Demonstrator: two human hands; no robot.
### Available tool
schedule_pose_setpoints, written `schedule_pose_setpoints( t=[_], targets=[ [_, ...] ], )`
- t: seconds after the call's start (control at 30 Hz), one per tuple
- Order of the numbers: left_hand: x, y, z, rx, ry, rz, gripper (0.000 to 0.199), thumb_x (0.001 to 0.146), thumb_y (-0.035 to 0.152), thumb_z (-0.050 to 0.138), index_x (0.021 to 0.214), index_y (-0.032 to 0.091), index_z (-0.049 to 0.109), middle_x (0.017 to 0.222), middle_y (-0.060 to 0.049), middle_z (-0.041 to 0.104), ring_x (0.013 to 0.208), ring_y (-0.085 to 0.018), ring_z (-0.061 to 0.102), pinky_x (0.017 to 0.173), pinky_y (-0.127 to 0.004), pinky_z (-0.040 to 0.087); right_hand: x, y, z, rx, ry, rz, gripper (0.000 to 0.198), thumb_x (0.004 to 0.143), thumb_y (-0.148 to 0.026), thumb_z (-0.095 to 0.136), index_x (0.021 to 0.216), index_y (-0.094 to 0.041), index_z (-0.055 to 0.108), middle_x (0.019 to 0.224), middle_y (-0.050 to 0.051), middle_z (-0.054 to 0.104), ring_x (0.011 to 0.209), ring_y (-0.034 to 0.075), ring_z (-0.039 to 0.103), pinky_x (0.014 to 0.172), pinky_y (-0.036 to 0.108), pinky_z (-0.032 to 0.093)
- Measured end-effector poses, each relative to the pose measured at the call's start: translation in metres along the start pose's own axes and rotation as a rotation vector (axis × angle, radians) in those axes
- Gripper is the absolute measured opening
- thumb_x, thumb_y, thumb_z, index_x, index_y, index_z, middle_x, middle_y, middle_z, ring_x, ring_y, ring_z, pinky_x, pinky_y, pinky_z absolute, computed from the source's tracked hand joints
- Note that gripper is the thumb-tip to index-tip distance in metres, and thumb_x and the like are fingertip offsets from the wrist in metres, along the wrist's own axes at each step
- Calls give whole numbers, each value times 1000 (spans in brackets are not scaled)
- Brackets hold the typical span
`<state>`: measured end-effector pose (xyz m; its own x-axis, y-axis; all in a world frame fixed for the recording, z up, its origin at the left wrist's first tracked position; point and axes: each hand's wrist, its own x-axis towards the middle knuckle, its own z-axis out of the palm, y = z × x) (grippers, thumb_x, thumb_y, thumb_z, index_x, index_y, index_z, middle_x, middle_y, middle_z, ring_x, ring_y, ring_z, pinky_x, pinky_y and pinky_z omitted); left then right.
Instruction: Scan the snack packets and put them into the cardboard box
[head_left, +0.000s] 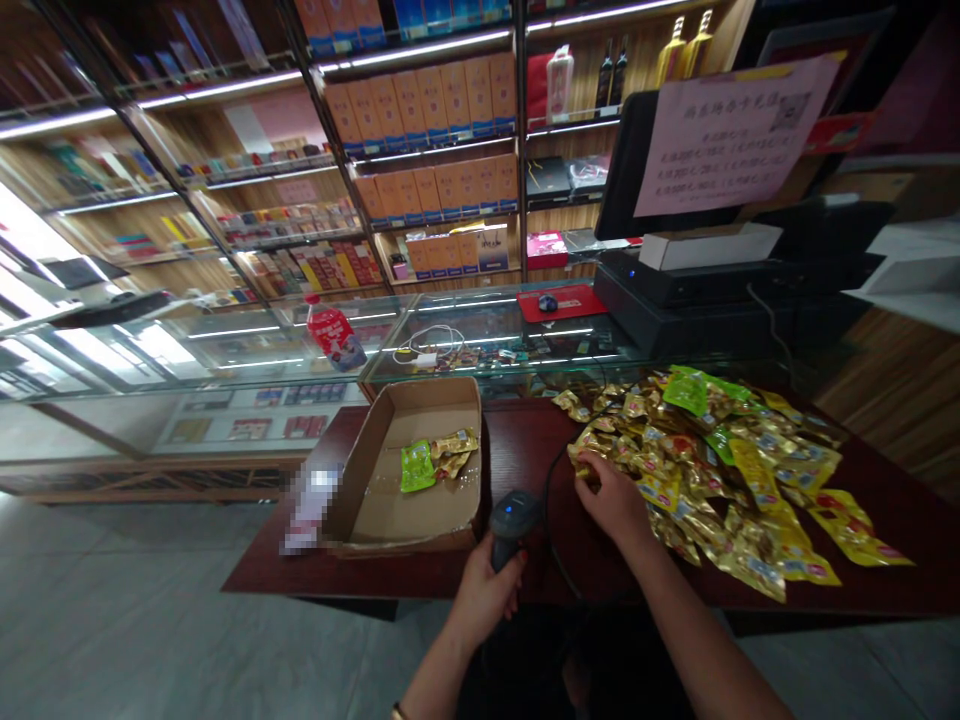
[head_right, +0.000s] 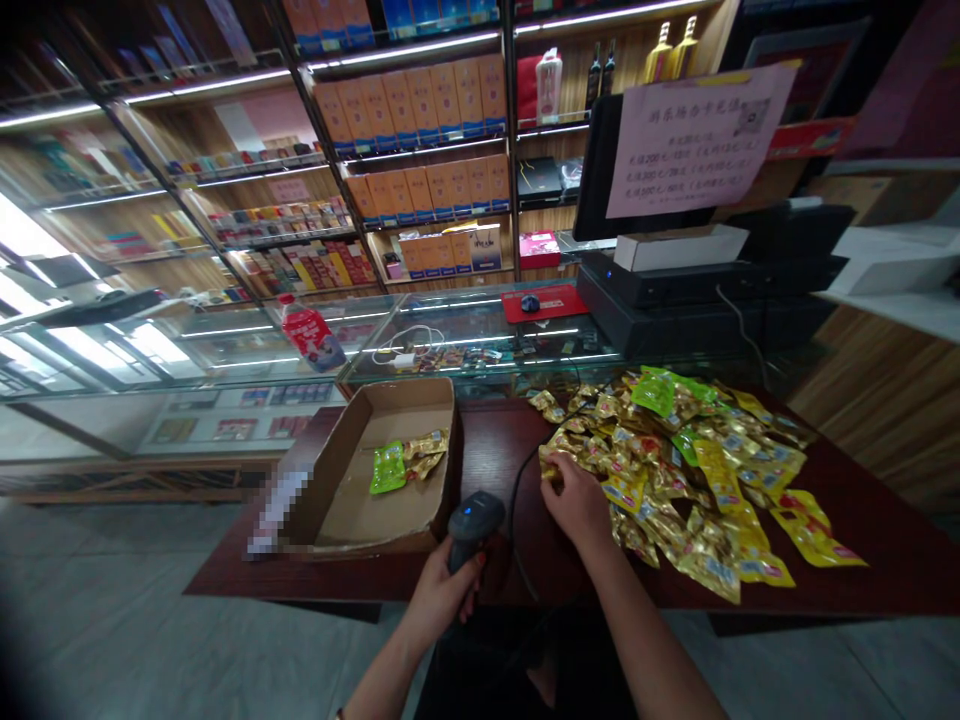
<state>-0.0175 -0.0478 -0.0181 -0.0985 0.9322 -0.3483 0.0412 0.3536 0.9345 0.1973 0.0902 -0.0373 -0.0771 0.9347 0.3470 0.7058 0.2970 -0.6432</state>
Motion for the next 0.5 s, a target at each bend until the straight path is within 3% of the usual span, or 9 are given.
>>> schedule_pose_setpoints(
  t=[0.13, 0.23, 0.37, 0.5],
  targets=[
    [2, -2, 0, -6, -2, -2, 48, 77, 56, 71, 101, 19, 53, 53, 10, 54, 34, -9, 46, 31, -17, 35, 7, 2, -9, 226, -25, 70, 41, 90, -35, 53, 127, -27, 69, 133, 6, 70, 125, 26, 64, 111, 44, 47],
    [-2, 0, -1, -14, 1, 8, 46, 77, 56, 71, 98, 19, 53, 53, 9, 54, 34, -8, 46, 31, -17, 34, 6, 0, -15, 375, 53, 77, 46, 90, -44, 57, 130, -25, 69, 136, 8, 68, 131, 27, 59, 116, 47, 42],
    [-14, 10, 0, -16, 13, 39, 43, 79, 52, 71, 100, 18, 55, 55, 8, 55, 36, -8, 46, 32, -17, 35, -5, -15, -11, 743, 203, 357, 48, 87, -56, 62, 122, -24, 71, 120, 9, 75, 112, 29, 69, 95, 44, 58],
    [-21, 22, -1, -4, 0, 72, 45, 80, 47, 72, 109, 18, 56, 56, 8, 55, 38, -8, 47, 35, -17, 36, -20, -26, 11, 1126, 194, 571, 37, 79, -55, 71, 98, -23, 74, 112, 7, 75, 103, 28, 71, 77, 40, 64]
  ],
)
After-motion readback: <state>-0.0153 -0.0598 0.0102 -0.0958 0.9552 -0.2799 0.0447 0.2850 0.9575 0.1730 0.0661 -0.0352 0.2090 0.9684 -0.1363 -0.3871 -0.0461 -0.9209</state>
